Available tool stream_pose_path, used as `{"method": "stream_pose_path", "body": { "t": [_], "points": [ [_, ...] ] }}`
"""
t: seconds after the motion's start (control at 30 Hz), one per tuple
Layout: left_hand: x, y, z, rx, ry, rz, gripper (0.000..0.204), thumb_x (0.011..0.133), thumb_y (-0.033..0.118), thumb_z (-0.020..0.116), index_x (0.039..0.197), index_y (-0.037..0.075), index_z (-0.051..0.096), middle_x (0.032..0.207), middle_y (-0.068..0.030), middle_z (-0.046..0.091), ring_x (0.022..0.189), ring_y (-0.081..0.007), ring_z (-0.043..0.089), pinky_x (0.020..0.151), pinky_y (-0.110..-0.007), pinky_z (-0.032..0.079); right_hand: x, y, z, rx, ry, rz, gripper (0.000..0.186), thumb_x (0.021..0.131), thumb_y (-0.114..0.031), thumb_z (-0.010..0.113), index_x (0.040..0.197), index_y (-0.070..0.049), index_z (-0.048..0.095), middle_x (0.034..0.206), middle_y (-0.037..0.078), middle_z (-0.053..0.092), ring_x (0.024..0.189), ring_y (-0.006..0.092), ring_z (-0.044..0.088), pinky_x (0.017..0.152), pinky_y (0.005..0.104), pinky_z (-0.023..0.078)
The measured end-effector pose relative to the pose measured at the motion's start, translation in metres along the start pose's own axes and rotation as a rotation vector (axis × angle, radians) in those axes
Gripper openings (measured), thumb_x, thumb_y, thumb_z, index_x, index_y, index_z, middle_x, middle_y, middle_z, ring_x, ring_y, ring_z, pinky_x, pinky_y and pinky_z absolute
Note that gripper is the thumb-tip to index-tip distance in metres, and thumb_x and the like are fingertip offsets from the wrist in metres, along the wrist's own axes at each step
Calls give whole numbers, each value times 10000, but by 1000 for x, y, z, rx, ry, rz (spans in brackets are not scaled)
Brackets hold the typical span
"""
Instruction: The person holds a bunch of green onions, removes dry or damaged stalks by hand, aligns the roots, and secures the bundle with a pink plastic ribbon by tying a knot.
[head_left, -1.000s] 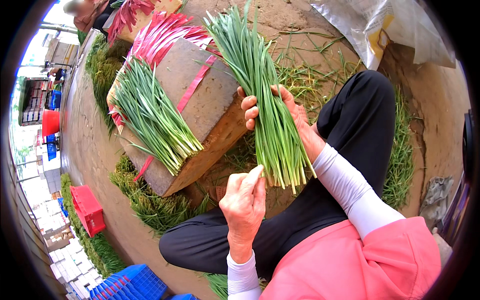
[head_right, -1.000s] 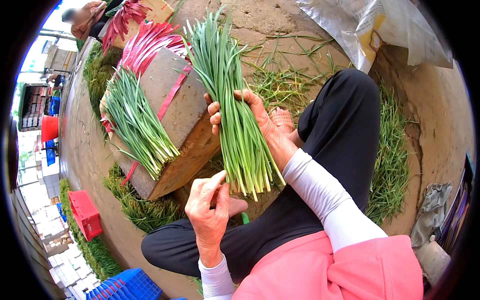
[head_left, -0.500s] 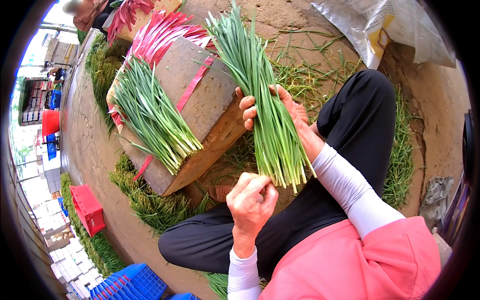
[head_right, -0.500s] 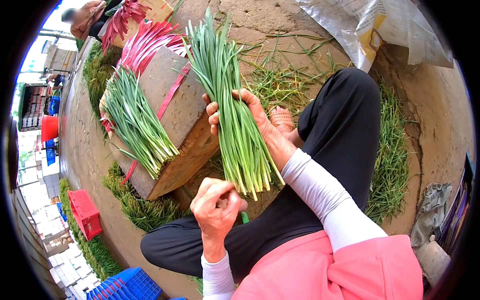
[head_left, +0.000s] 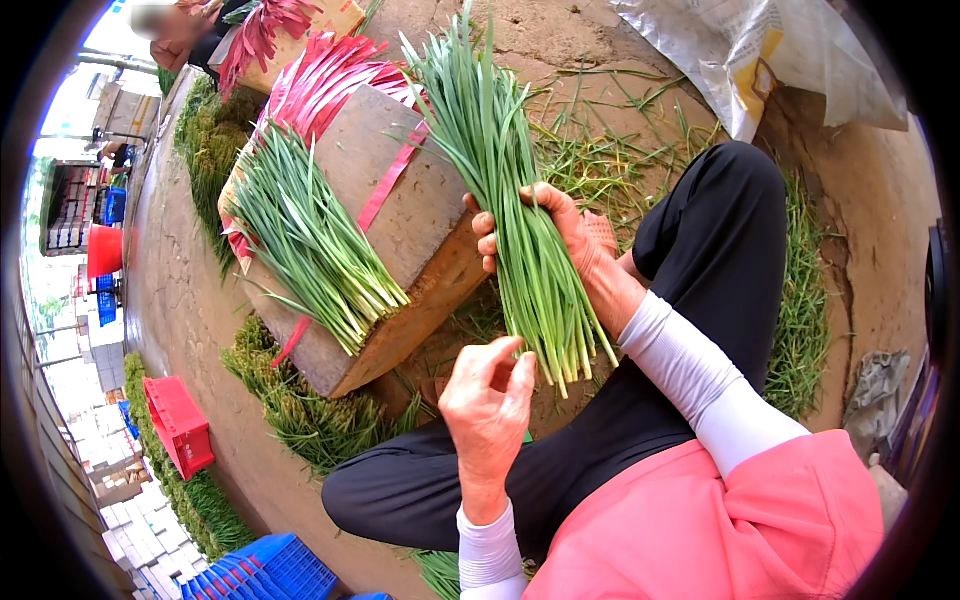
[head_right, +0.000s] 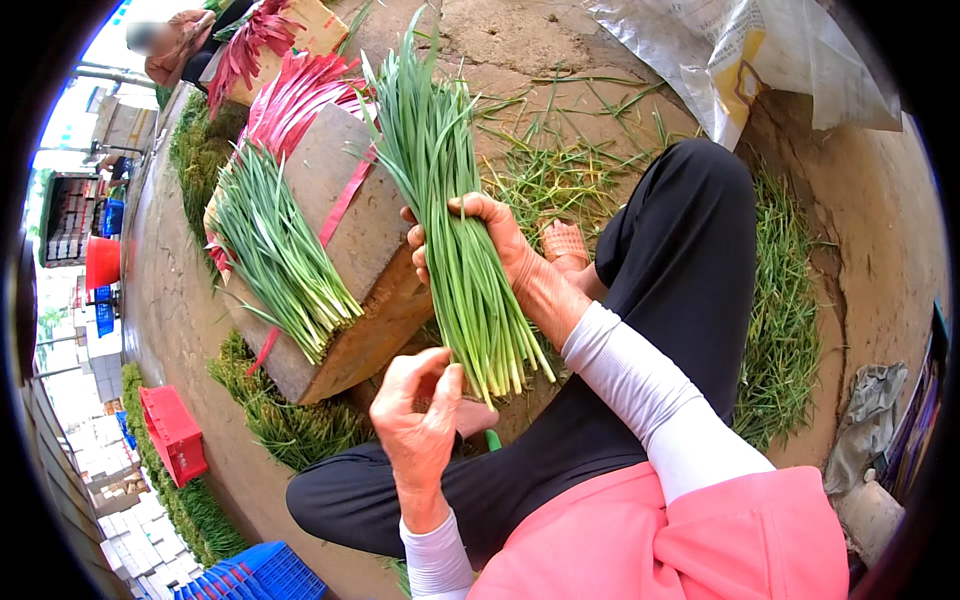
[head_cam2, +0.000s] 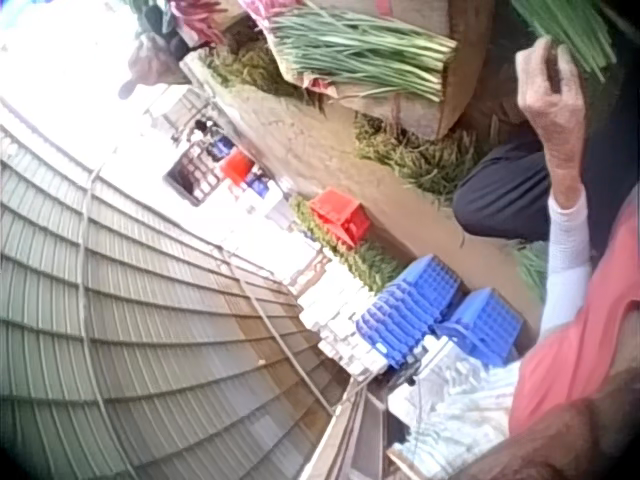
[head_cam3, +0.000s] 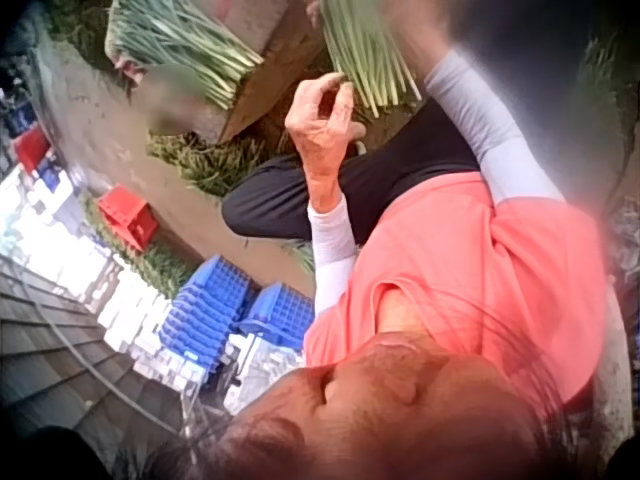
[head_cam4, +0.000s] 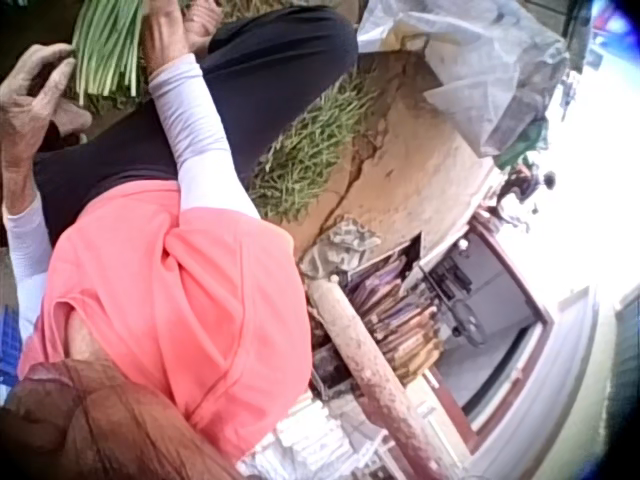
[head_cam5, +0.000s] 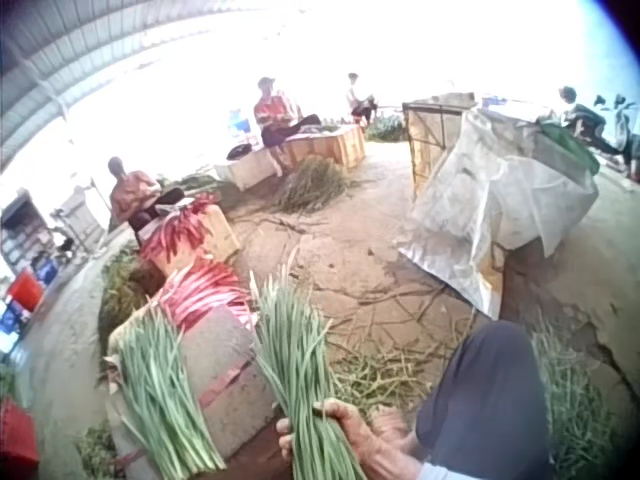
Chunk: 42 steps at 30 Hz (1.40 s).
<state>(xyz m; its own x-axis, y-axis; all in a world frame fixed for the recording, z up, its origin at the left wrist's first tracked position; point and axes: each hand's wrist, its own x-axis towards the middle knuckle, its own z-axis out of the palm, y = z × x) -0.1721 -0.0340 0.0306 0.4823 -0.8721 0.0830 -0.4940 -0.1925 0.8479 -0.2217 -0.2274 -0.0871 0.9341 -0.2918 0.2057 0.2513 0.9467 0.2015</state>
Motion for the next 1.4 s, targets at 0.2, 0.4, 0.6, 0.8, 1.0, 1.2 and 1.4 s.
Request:
{"method": "stream_pose_path", "body": {
  "t": [0.2, 0.4, 0.6, 0.8, 1.0, 1.2, 1.4],
  "points": [
    [-21, -22, -8, -289, -37, -310, 99, 808, -14, 652, 901, -8, 616, 789, -71, 636, 652, -170, 633, 604, -265, 504, -1, -3, 8, -150, 205, -18, 480, 818, -225, 569, 1230, 21, 549, 1016, 189, 669, 850, 328, 683, 825, 493, 564],
    [-7, -33, -2, -758, -123, -512, 875, 780, 306, 768, 1453, -3, 303, 1162, -107, 596, 862, -154, 623, 599, -258, 503, 26, 39, 43, -923, 732, -234, 408, 780, -213, 647, 1108, 12, 557, 844, 110, 632, 678, 207, 628, 622, 346, 538],
    [-11, -64, 8, -1074, -51, -802, 544, 786, 70, 769, 1259, 7, 507, 1092, -102, 650, 917, -201, 659, 769, -331, 558, 15, 55, 43, -884, 663, -120, 605, 857, -346, 627, 1314, -5, 425, 1119, 122, 569, 1008, 193, 570, 866, 343, 480],
    [-17, -82, 8, -1205, -17, -886, 481, 870, 113, 659, 1302, -8, 486, 1213, -125, 606, 1070, -251, 628, 911, -401, 533, -12, 68, 27, -874, 849, -136, 617, 862, -262, 638, 1372, -23, 385, 1233, 125, 541, 1098, 185, 554, 936, 354, 478],
    [-21, -77, 17, -1296, 37, -831, 472, 884, 180, 638, 1301, 10, 499, 1202, -101, 619, 1066, -243, 625, 915, -401, 524, -26, 81, -17, -1275, 800, -380, 342, 845, -155, 557, 1134, 28, 542, 1060, 145, 574, 959, 219, 575, 817, 361, 482],
    [-21, -86, 19, -1317, 28, -882, 608, 871, 350, 654, 1374, 68, 462, 1305, -129, 573, 1147, -295, 583, 966, -514, 480, -20, 93, -12, -1301, 829, -476, 311, 958, -256, 450, 1042, 17, 573, 999, 122, 585, 913, 195, 547, 833, 347, 446],
    [-20, -82, 15, -1243, -99, -762, 512, 860, 214, 701, 1307, 59, 503, 1167, -116, 635, 1007, -306, 644, 835, -497, 552, -22, 82, 24, -1279, 787, -28, 724, 873, -477, 569, 1339, 42, 378, 1227, 211, 540, 1143, 301, 536, 1009, 401, 398]
  ]
}}
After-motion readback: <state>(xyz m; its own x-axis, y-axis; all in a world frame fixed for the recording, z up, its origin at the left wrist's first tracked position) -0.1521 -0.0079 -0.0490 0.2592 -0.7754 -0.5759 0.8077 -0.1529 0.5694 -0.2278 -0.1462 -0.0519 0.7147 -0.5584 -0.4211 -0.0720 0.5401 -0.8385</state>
